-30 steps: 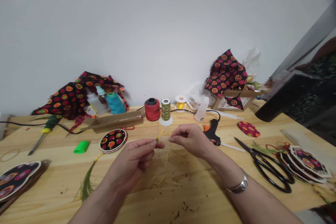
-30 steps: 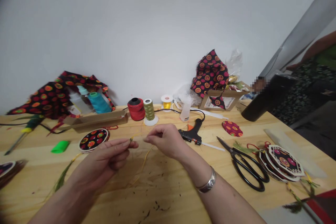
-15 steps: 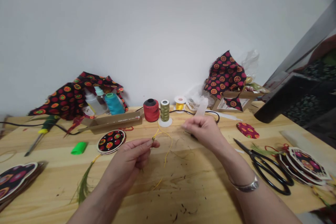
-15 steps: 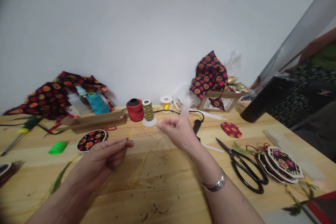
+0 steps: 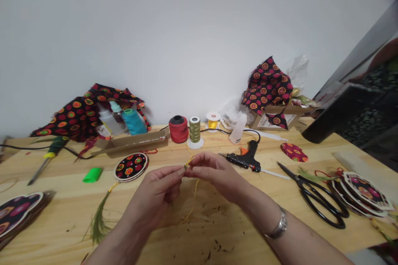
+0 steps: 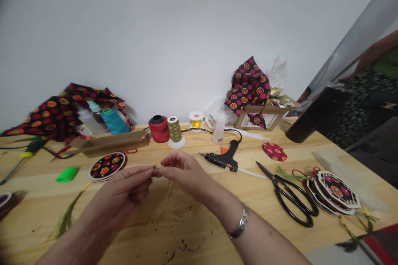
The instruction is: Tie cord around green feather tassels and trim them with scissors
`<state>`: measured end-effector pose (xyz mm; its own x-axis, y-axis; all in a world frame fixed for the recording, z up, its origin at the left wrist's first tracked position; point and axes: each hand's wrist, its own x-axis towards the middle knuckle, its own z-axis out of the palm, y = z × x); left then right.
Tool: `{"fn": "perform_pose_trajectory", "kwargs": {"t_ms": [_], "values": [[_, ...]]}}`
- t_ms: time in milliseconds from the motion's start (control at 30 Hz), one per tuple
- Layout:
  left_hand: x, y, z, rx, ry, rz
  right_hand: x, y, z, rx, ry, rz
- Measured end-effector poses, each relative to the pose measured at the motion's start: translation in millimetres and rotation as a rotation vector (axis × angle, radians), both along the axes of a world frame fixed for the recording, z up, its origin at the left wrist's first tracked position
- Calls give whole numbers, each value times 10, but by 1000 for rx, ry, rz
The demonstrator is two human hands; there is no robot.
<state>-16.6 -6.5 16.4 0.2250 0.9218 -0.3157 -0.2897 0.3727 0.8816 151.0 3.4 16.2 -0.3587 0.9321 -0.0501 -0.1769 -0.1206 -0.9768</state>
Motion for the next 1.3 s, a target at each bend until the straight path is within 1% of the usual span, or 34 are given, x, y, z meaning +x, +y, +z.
{"fn": "perform_pose_trajectory", "kwargs": {"t_ms": [67,133,333,400,533,667,867,1067,1300], "values": [[-2,-1,-3,4,2,0,-24,-14,-26,-61,10,58],[-11,0,-10,13,8,5,-12,-8,-26,-39,-91,51],[-15,-3,-22,9,46,2,100,32,62,261,-478,-83],[-2,-2,-19,-1,51,3,135,30,87,309,-543,-117],[10,2,-28,-13,53,4,185,20,86,329,-558,-126],[21,3,-41,-29,78,15,200,-4,73,390,-611,-136],[41,-1,-50,-33,66,27,190,-44,122,465,-661,-117],[48,-6,-37,-5,79,35,185,-33,139,512,-779,-129],[62,1,-50,-14,97,54,196,2,79,664,-737,-108]]}}
